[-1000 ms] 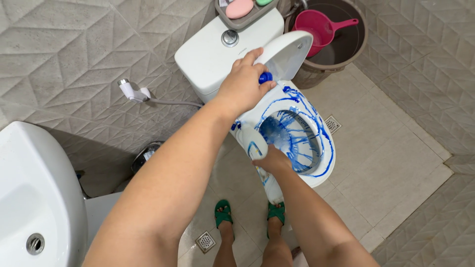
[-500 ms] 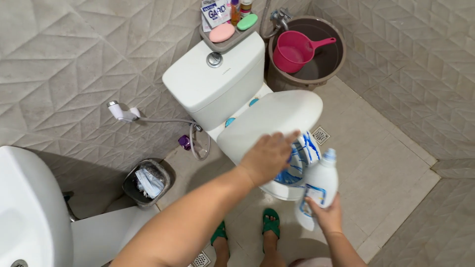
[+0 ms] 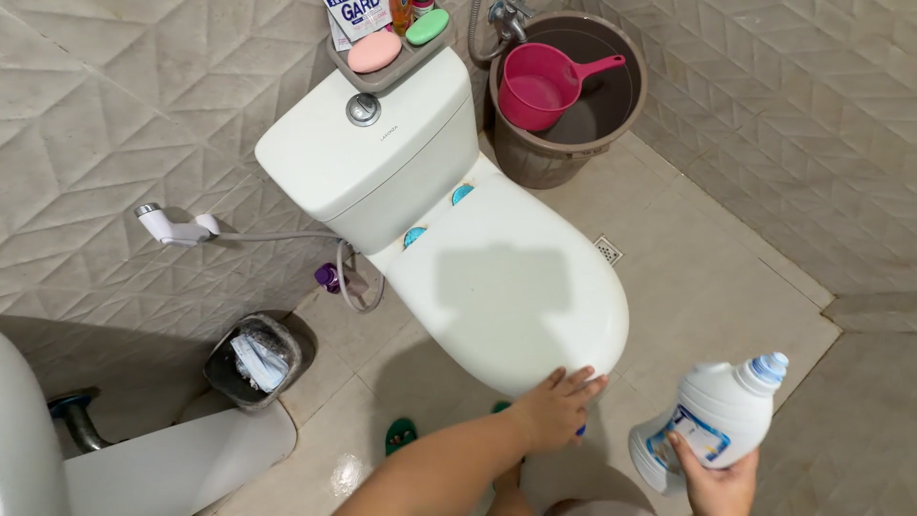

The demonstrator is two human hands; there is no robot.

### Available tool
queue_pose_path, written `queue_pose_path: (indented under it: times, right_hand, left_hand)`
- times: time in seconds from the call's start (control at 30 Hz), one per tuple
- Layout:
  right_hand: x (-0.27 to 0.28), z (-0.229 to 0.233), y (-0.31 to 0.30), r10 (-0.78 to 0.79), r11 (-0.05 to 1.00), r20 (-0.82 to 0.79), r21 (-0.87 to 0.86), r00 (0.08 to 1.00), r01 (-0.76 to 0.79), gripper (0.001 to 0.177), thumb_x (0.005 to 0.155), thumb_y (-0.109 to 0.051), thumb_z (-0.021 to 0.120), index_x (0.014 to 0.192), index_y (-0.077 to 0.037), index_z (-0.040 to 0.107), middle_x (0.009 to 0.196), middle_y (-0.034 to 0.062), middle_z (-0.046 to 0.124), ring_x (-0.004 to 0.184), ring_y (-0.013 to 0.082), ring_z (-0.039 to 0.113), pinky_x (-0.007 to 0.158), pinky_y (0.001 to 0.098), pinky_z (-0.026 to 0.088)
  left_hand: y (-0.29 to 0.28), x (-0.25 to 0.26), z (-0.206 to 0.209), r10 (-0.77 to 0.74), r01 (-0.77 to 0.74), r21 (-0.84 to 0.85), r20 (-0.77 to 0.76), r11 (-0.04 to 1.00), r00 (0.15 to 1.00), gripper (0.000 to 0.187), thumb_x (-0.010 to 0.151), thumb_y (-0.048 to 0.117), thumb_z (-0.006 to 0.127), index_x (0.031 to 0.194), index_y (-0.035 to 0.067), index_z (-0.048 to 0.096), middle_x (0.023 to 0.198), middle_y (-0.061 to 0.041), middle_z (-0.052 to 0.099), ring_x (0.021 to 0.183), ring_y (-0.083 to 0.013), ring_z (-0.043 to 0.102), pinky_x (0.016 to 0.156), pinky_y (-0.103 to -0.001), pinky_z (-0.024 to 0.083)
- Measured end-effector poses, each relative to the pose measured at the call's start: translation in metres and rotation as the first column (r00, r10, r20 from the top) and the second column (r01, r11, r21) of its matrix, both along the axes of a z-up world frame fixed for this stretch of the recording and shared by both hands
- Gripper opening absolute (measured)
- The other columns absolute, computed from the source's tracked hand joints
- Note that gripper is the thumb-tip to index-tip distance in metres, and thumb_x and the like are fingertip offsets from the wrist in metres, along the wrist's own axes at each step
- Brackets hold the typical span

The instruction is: Cleaning a toilet bowl with liquid cleaner, washing hands in a sink, and opening a detergent packet.

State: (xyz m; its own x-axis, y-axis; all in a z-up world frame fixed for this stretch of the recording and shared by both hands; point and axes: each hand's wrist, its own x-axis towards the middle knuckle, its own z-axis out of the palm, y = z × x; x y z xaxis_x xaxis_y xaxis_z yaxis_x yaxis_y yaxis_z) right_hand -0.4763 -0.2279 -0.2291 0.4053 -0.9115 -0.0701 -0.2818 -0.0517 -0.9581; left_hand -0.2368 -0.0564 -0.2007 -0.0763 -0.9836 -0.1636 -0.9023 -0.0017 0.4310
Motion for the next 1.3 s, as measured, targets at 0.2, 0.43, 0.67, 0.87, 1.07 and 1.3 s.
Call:
queue_pose_path:
  times: [0.2, 0.43, 0.67, 0.87, 1.07, 1.3]
  right_hand:
    - [-0.012, 0.004, -0.028, 0.212, 0.976, -0.098, -0.030, 0.972, -0.216, 0.094, 0.063, 0.005, 0.082, 0.148, 0.002, 0.043, 0.121, 0.0173, 0.068, 0.107, 0.0235, 0.069, 0.093, 0.0404, 0.057]
    - [-0.005, -0.016, -0.028, 0.267, 0.956, -0.005, -0.127, 0.964, -0.265, 0.097, 0.062, -0.001, 0.082, 0.151, 0.002, 0.041, 0.122, 0.0150, 0.068, 0.111, 0.0214, 0.068, 0.098, 0.0389, 0.054]
    - [0.003, -0.044, -0.027, 0.333, 0.940, -0.076, -0.044, 0.940, -0.337, 0.093, 0.061, -0.004, 0.086, 0.145, 0.002, 0.047, 0.117, 0.0170, 0.071, 0.106, 0.0225, 0.070, 0.093, 0.0398, 0.056]
    - [0.013, -0.048, -0.025, 0.427, 0.904, -0.125, 0.061, 0.895, -0.423, 0.089, 0.059, -0.007, 0.090, 0.140, 0.001, 0.053, 0.108, 0.0185, 0.076, 0.099, 0.0234, 0.074, 0.087, 0.0403, 0.059]
    - [0.099, 0.011, 0.011, 0.635, 0.762, 0.007, 0.161, 0.773, -0.627, 0.091, 0.060, -0.017, 0.093, 0.138, -0.002, 0.050, 0.122, 0.0111, 0.065, 0.110, 0.0210, 0.065, 0.090, 0.0403, 0.057]
    - [0.219, 0.134, 0.087, 0.831, 0.540, -0.226, 0.106, 0.508, -0.835, 0.086, 0.063, -0.024, 0.092, 0.138, -0.007, 0.053, 0.114, 0.0111, 0.074, 0.105, 0.0202, 0.071, 0.091, 0.0369, 0.057]
  left_hand:
    - [-0.029, -0.022, -0.080, 0.047, 0.021, 0.246, -0.267, 0.969, 0.963, 0.048, 0.089, 0.043, 0.070, 0.114, 0.003, 0.076, 0.173, -0.008, 0.016, 0.160, -0.0237, 0.013, 0.123, -0.053, 0.024]
    - [-0.044, -0.044, -0.157, 0.109, -0.009, 0.408, -0.223, 0.913, 0.969, 0.060, 0.088, 0.047, 0.072, 0.132, 0.006, 0.068, 0.172, -0.007, 0.014, 0.158, -0.0230, 0.012, 0.120, -0.055, 0.026]
    - [-0.038, -0.040, -0.208, 0.255, -0.112, 0.432, -0.290, 0.895, 0.923, 0.070, 0.086, 0.048, 0.074, 0.140, 0.006, 0.058, 0.166, -0.007, 0.026, 0.149, -0.0261, 0.028, 0.115, -0.052, 0.032]
    - [-0.014, 0.003, -0.167, 0.474, -0.386, 0.276, -0.531, 0.880, 0.702, 0.044, 0.093, 0.044, 0.073, 0.121, 0.011, 0.076, 0.136, -0.013, 0.065, 0.127, -0.0320, 0.060, 0.109, -0.042, 0.048]
    - [0.057, 0.127, 0.016, 0.488, -0.803, 0.218, -0.867, 0.554, 0.101, 0.052, 0.085, 0.022, 0.080, 0.133, 0.014, 0.062, 0.108, -0.009, 0.068, 0.093, -0.0168, 0.064, 0.085, -0.031, 0.056]
    - [0.184, 0.159, 0.242, 0.480, -0.831, -0.087, -0.782, 0.549, 0.399, 0.040, 0.082, 0.018, 0.085, 0.117, 0.006, 0.070, 0.108, -0.007, 0.075, 0.100, -0.0163, 0.069, 0.091, -0.033, 0.054]
